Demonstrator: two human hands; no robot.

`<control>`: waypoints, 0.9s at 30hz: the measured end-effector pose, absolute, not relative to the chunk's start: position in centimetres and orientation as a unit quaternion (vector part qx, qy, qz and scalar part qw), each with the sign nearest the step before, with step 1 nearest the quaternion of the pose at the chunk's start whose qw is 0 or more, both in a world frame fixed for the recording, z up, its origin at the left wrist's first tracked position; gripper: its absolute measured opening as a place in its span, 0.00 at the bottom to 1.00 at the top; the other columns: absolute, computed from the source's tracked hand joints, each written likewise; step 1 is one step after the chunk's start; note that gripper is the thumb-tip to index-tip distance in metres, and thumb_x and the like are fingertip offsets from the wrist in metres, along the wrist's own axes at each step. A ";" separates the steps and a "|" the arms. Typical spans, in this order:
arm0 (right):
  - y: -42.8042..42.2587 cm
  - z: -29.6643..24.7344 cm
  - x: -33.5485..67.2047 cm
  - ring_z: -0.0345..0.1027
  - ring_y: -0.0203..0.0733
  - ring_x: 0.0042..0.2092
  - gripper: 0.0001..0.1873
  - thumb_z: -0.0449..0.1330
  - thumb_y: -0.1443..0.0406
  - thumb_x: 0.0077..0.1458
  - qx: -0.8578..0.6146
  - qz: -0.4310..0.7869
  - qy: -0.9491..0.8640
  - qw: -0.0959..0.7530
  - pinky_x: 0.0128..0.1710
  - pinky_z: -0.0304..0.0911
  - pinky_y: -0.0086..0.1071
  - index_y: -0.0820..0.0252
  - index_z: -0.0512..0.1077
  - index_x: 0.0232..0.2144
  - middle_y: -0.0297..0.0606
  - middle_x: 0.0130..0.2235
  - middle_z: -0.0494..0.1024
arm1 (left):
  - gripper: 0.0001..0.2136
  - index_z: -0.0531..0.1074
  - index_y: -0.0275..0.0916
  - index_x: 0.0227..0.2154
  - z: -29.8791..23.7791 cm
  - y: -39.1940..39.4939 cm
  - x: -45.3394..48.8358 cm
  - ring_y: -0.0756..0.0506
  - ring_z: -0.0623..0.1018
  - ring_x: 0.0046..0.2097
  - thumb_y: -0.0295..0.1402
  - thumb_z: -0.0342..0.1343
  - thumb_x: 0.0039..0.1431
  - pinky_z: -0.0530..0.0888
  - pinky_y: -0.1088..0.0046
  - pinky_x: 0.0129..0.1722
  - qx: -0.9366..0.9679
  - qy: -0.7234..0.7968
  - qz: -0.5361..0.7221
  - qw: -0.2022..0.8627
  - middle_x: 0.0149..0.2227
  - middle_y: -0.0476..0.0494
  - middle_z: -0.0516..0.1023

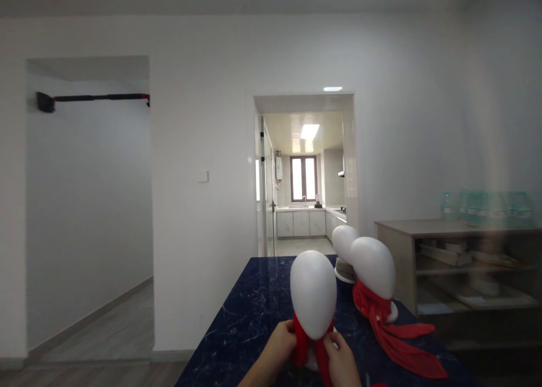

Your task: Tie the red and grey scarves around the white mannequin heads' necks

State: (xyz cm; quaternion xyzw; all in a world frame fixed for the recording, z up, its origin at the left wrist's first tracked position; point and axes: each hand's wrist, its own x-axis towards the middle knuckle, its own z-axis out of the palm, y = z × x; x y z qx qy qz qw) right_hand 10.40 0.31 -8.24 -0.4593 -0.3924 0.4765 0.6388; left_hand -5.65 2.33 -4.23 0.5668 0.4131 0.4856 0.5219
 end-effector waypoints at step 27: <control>-1.2 -6.8 6.2 0.79 0.60 0.44 0.14 0.69 0.55 0.38 -0.374 0.569 -0.376 0.629 0.45 0.74 0.46 0.57 0.78 0.27 0.41 0.30 0.84 | 0.23 0.76 0.37 0.52 -4.3 -0.5 -4.8 0.32 0.80 0.51 0.32 0.66 0.51 0.70 0.60 0.56 0.643 0.410 0.515 0.391 0.50 0.30 0.83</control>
